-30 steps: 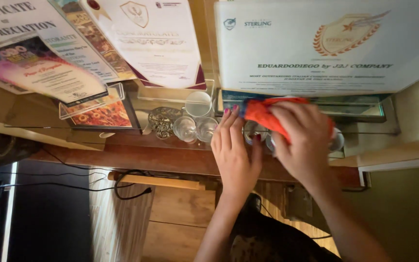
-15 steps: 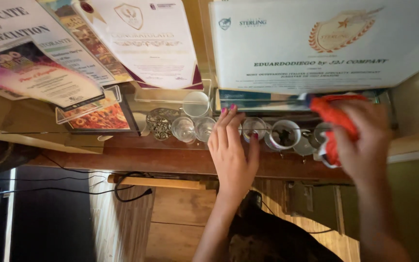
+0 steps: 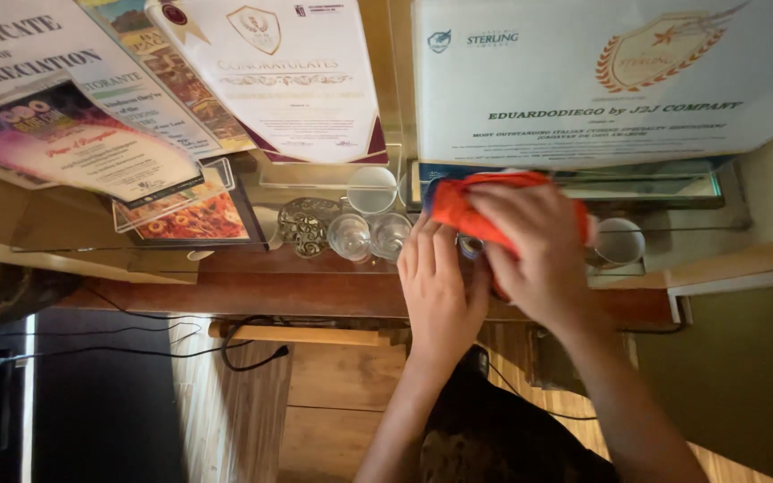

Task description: Wiping and cleaning various glass cups and surfaces on a display shelf using a cloth.

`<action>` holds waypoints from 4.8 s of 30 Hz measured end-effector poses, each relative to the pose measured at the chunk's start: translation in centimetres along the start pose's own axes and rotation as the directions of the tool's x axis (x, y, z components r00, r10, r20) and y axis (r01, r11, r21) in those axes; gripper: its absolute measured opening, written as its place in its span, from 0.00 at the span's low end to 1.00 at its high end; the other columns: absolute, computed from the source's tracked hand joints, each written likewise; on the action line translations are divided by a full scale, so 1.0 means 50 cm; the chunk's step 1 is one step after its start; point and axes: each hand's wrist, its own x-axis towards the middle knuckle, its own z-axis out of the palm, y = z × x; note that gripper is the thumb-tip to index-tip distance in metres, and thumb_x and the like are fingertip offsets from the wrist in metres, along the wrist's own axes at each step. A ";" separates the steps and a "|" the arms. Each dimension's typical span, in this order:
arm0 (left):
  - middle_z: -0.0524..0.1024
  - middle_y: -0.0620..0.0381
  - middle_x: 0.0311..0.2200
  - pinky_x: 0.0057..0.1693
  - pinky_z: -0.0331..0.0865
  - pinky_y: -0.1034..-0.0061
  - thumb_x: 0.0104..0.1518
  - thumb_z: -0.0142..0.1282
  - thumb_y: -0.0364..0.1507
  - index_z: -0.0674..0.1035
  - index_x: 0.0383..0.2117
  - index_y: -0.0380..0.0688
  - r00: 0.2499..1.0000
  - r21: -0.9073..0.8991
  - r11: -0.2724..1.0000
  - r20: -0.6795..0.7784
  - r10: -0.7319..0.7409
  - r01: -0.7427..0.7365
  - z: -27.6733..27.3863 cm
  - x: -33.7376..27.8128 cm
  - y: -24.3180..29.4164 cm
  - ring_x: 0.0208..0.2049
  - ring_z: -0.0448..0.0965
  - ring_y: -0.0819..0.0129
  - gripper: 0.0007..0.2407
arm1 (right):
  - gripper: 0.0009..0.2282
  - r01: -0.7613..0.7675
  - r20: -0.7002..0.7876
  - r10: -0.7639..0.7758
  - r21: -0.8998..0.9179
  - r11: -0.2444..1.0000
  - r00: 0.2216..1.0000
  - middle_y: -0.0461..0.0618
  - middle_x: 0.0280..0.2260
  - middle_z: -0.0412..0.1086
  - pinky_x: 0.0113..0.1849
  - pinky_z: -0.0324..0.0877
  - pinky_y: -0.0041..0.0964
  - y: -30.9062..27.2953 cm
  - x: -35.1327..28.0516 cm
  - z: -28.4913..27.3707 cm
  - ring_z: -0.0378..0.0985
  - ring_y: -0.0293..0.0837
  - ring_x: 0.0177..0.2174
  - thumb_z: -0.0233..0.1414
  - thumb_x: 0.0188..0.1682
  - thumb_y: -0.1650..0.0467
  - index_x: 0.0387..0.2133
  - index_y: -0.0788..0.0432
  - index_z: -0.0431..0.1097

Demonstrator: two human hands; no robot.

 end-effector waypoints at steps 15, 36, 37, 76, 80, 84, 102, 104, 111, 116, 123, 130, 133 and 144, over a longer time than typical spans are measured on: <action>0.78 0.47 0.47 0.58 0.72 0.65 0.57 0.56 0.17 0.79 0.39 0.38 0.983 -0.489 0.867 0.183 -0.011 0.100 -0.049 -0.039 0.056 0.52 0.79 0.52 0.07 | 0.18 -0.381 0.062 0.379 0.265 0.886 0.923 0.55 0.44 0.74 0.47 0.70 0.41 -0.007 -0.184 -0.073 0.75 0.50 0.45 0.53 0.44 0.79 0.49 0.62 0.72; 0.78 0.57 0.26 0.35 0.68 0.79 0.59 0.55 0.18 0.82 0.38 0.38 0.821 -0.569 0.730 0.571 0.020 0.378 0.147 -0.109 0.207 0.26 0.76 0.74 0.06 | 0.14 -0.765 -0.098 0.798 0.237 0.599 0.594 0.55 0.37 0.75 0.40 0.71 0.37 0.145 -0.436 -0.213 0.76 0.39 0.36 0.49 0.55 0.72 0.54 0.61 0.66; 0.78 0.57 0.26 0.35 0.68 0.79 0.59 0.55 0.18 0.82 0.38 0.38 0.825 -0.570 0.730 0.565 0.015 0.377 0.157 -0.114 0.218 0.26 0.76 0.74 0.06 | 0.14 -0.762 -0.094 0.794 0.236 0.604 0.600 0.55 0.37 0.75 0.40 0.71 0.37 0.159 -0.445 -0.221 0.76 0.39 0.36 0.49 0.55 0.72 0.54 0.61 0.66; 0.83 0.49 0.38 0.49 0.77 0.75 0.60 0.49 0.16 0.76 0.45 0.32 0.743 -0.606 0.612 0.668 0.044 0.509 0.318 -0.016 0.078 0.42 0.86 0.68 0.09 | 0.17 -0.586 0.089 0.579 0.113 0.803 0.811 0.60 0.51 0.69 0.48 0.71 0.47 0.312 -0.298 -0.084 0.73 0.63 0.49 0.51 0.45 0.79 0.50 0.63 0.69; 0.82 0.50 0.37 0.43 0.77 0.74 0.63 0.51 0.18 0.77 0.45 0.32 0.728 -0.576 0.667 0.682 0.074 0.472 0.331 -0.053 0.074 0.38 0.84 0.68 0.08 | 0.20 -0.551 0.031 0.550 0.024 0.834 0.834 0.61 0.49 0.69 0.48 0.71 0.48 0.316 -0.361 -0.066 0.74 0.63 0.48 0.55 0.40 0.79 0.49 0.63 0.70; 0.81 0.51 0.37 0.41 0.78 0.74 0.61 0.54 0.19 0.77 0.45 0.33 0.769 -0.563 0.700 0.638 0.031 0.439 0.374 -0.073 0.066 0.37 0.85 0.65 0.08 | 0.19 -0.478 -0.084 0.478 0.023 0.878 0.874 0.58 0.51 0.70 0.50 0.70 0.48 0.331 -0.411 -0.078 0.74 0.60 0.49 0.57 0.38 0.80 0.46 0.61 0.71; 0.76 0.49 0.55 0.62 0.71 0.68 0.48 0.54 0.16 0.67 0.67 0.39 0.525 -0.568 0.452 0.819 0.230 0.688 0.500 -0.154 0.128 0.59 0.76 0.60 0.32 | 0.13 -0.578 0.059 0.581 0.223 0.785 0.812 0.50 0.49 0.74 0.48 0.73 0.40 0.301 -0.509 -0.258 0.78 0.51 0.49 0.58 0.42 0.78 0.42 0.58 0.76; 0.75 0.51 0.54 0.59 0.72 0.69 0.48 0.56 0.17 0.67 0.65 0.40 0.495 -0.518 0.423 0.852 0.172 0.744 0.516 -0.174 0.143 0.56 0.77 0.62 0.31 | 0.15 -0.578 0.087 0.579 0.273 0.769 0.811 0.52 0.52 0.73 0.49 0.72 0.40 0.313 -0.533 -0.281 0.76 0.51 0.51 0.56 0.43 0.79 0.44 0.58 0.75; 0.74 0.55 0.53 0.60 0.72 0.70 0.47 0.63 0.20 0.69 0.60 0.43 0.563 -0.549 0.342 0.824 0.068 0.762 0.529 -0.220 0.217 0.56 0.76 0.67 0.29 | 0.16 -0.749 -0.121 0.839 0.397 0.530 0.530 0.55 0.48 0.65 0.56 0.65 0.39 0.384 -0.724 -0.327 0.69 0.44 0.50 0.47 0.53 0.81 0.54 0.65 0.60; 0.77 0.55 0.51 0.60 0.73 0.70 0.48 0.71 0.22 0.70 0.58 0.43 0.668 -0.599 0.505 0.742 0.059 0.621 0.473 -0.191 0.307 0.55 0.78 0.67 0.29 | 0.13 -0.663 -0.114 0.859 0.588 0.463 0.499 0.51 0.46 0.65 0.50 0.68 0.36 0.407 -0.669 -0.398 0.70 0.38 0.44 0.45 0.59 0.78 0.55 0.61 0.52; 0.80 0.51 0.50 0.53 0.77 0.71 0.48 0.72 0.24 0.73 0.57 0.43 0.796 -0.619 0.664 0.602 0.058 0.419 0.403 -0.202 0.346 0.50 0.83 0.64 0.28 | 0.13 -0.629 0.044 0.686 0.446 0.637 0.726 0.57 0.50 0.64 0.58 0.64 0.40 0.424 -0.612 -0.425 0.67 0.43 0.53 0.45 0.62 0.77 0.57 0.66 0.54; 0.78 0.51 0.49 0.50 0.78 0.73 0.46 0.73 0.26 0.73 0.56 0.42 0.782 -0.531 0.729 0.623 -0.012 0.433 0.379 -0.173 0.283 0.47 0.83 0.65 0.28 | 0.16 -0.739 0.350 0.664 0.149 0.658 0.661 0.54 0.40 0.73 0.44 0.71 0.37 0.373 -0.485 -0.357 0.78 0.43 0.40 0.50 0.52 0.70 0.52 0.63 0.67; 0.79 0.50 0.49 0.54 0.77 0.72 0.48 0.72 0.25 0.73 0.56 0.42 0.825 -0.576 0.734 0.564 0.037 0.360 0.360 -0.154 0.243 0.50 0.83 0.63 0.27 | 0.17 -0.581 0.303 0.510 0.226 0.782 0.805 0.55 0.45 0.71 0.49 0.69 0.39 0.370 -0.482 -0.313 0.75 0.47 0.45 0.51 0.52 0.70 0.53 0.65 0.66; 0.80 0.51 0.47 0.57 0.77 0.70 0.47 0.71 0.25 0.72 0.56 0.42 0.779 -0.683 0.555 0.620 0.096 0.475 0.269 -0.101 0.127 0.50 0.83 0.63 0.28 | 0.28 -0.537 0.344 0.469 0.755 0.377 0.814 0.54 0.63 0.60 0.61 0.58 0.37 0.350 -0.463 -0.154 0.62 0.41 0.62 0.49 0.51 0.75 0.67 0.65 0.53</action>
